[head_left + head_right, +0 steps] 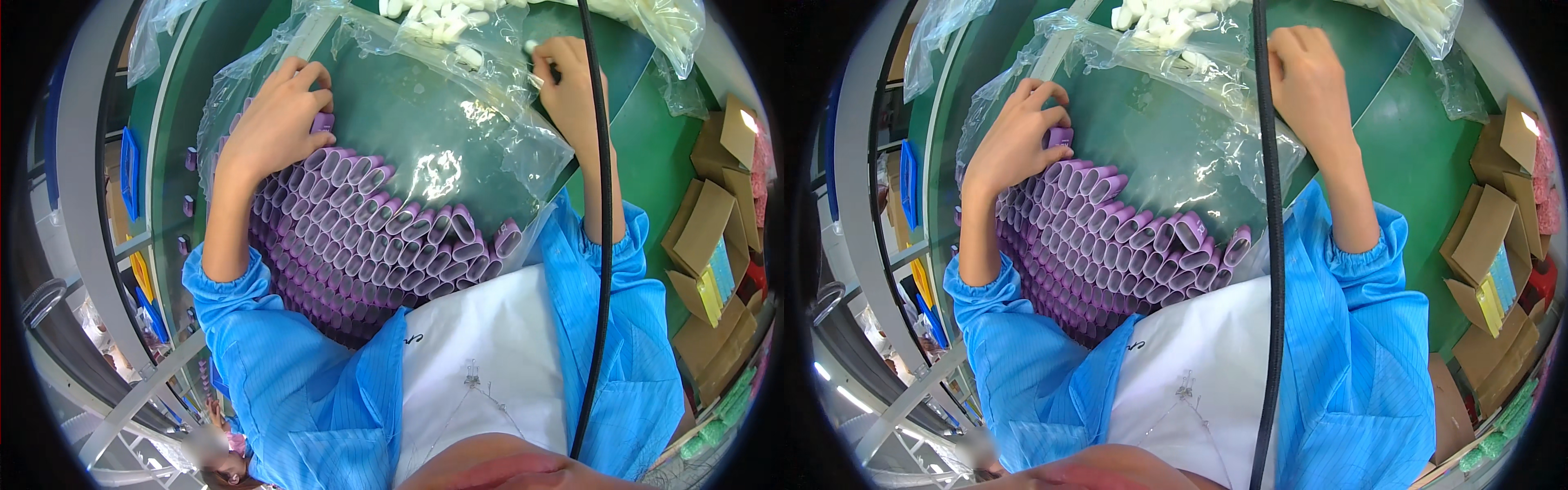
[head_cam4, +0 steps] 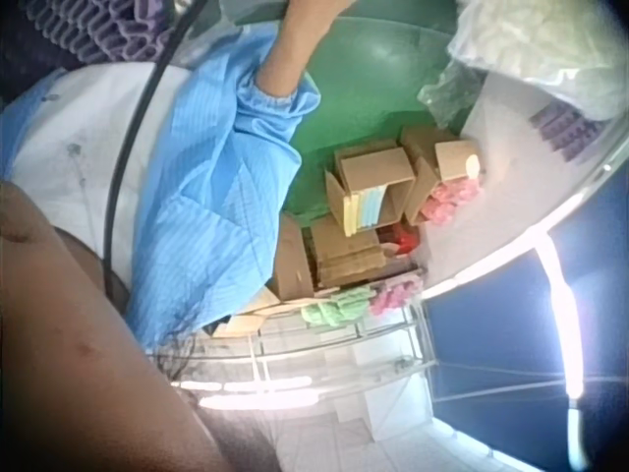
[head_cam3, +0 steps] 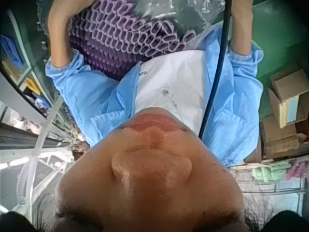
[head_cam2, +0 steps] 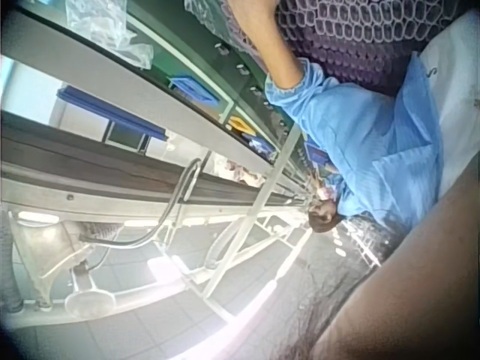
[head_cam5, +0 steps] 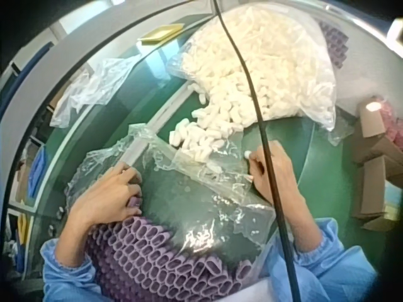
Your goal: The person repeatedly picks up small purple plastic cases and white cylindrical inserts from a table. They insert the white pieces into the purple cases by hand and place the assembled units onto a growing stack.
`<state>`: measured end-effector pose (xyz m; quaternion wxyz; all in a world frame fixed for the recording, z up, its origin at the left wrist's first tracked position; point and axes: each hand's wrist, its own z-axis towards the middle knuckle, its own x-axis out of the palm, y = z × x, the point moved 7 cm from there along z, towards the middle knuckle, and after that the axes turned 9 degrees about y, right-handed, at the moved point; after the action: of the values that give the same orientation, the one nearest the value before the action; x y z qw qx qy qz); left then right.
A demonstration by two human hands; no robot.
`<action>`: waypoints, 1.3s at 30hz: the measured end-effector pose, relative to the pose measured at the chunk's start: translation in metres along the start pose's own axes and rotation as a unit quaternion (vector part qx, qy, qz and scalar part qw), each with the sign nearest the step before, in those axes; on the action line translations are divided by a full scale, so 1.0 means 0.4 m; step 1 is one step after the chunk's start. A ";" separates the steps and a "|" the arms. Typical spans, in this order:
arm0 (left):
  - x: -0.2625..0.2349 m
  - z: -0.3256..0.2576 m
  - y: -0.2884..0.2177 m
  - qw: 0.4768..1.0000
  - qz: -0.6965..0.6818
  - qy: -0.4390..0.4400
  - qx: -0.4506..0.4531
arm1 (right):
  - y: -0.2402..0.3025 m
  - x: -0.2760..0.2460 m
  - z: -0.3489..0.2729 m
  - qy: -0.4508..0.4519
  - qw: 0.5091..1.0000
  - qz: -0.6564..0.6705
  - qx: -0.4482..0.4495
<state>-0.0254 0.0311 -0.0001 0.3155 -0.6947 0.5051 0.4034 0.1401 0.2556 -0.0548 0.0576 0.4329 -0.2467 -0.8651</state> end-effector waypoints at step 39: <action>0.051 0.032 -0.170 0.621 -0.740 -0.221 0.136 | 0.268 -0.066 -0.043 -0.040 0.933 0.287 -0.213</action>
<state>0.0399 0.0525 -0.0220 0.7003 -0.6730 -0.2149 0.1021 0.1576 0.1641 0.0066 0.3843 0.2866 -0.1726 -0.8605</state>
